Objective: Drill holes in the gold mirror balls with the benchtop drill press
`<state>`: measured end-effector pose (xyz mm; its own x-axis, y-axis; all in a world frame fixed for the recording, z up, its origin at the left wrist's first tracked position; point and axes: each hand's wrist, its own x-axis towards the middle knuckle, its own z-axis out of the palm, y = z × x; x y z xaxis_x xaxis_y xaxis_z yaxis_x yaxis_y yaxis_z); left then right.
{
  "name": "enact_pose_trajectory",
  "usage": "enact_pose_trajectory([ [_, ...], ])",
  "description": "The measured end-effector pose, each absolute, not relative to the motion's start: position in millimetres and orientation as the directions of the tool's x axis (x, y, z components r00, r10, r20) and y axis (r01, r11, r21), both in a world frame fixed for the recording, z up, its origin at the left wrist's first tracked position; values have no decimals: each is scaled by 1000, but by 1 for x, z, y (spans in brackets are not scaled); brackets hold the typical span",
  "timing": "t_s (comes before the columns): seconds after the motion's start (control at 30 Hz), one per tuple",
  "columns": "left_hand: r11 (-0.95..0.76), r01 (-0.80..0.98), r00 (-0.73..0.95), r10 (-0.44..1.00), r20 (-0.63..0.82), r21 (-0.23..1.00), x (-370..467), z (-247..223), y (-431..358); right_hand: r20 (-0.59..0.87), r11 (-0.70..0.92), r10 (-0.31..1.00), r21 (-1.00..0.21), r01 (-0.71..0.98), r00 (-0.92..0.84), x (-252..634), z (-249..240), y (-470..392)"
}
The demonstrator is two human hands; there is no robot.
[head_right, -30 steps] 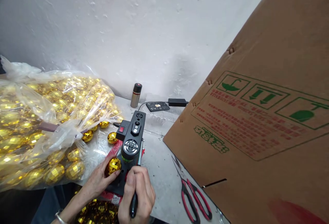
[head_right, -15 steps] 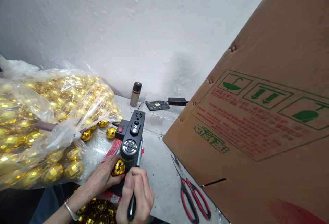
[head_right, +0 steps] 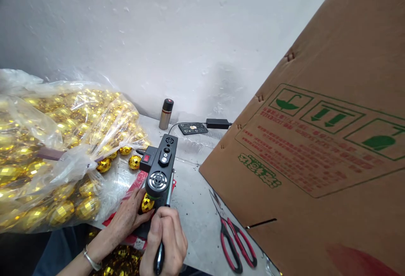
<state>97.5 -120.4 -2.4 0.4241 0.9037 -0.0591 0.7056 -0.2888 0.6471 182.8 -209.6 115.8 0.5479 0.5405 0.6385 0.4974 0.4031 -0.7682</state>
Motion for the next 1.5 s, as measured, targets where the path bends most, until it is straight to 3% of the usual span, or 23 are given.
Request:
enact_pose_trajectory([
  [0.3,-310,754,455,882,-121,580,94,1,-128,660,404,547,-747,528,515,186,112,-211],
  [0.53,-316,633,456,890,-11,707,88,-10,-118,656,407,553,-751,520,514,186,112,-212],
  [0.83,-377,612,578,813,-68,695,84,7,-113,675,418,543,-733,536,499,190,116,-210],
  [1.03,-356,646,546,834,-81,675,87,8,-118,687,412,532,-721,557,496,195,121,-206],
  [1.27,-453,520,556,823,116,724,90,-8,-114,686,423,537,-723,546,491,194,120,-207],
  [1.5,-411,528,521,848,99,743,100,-18,-120,672,391,523,-736,553,524,188,117,-209],
])
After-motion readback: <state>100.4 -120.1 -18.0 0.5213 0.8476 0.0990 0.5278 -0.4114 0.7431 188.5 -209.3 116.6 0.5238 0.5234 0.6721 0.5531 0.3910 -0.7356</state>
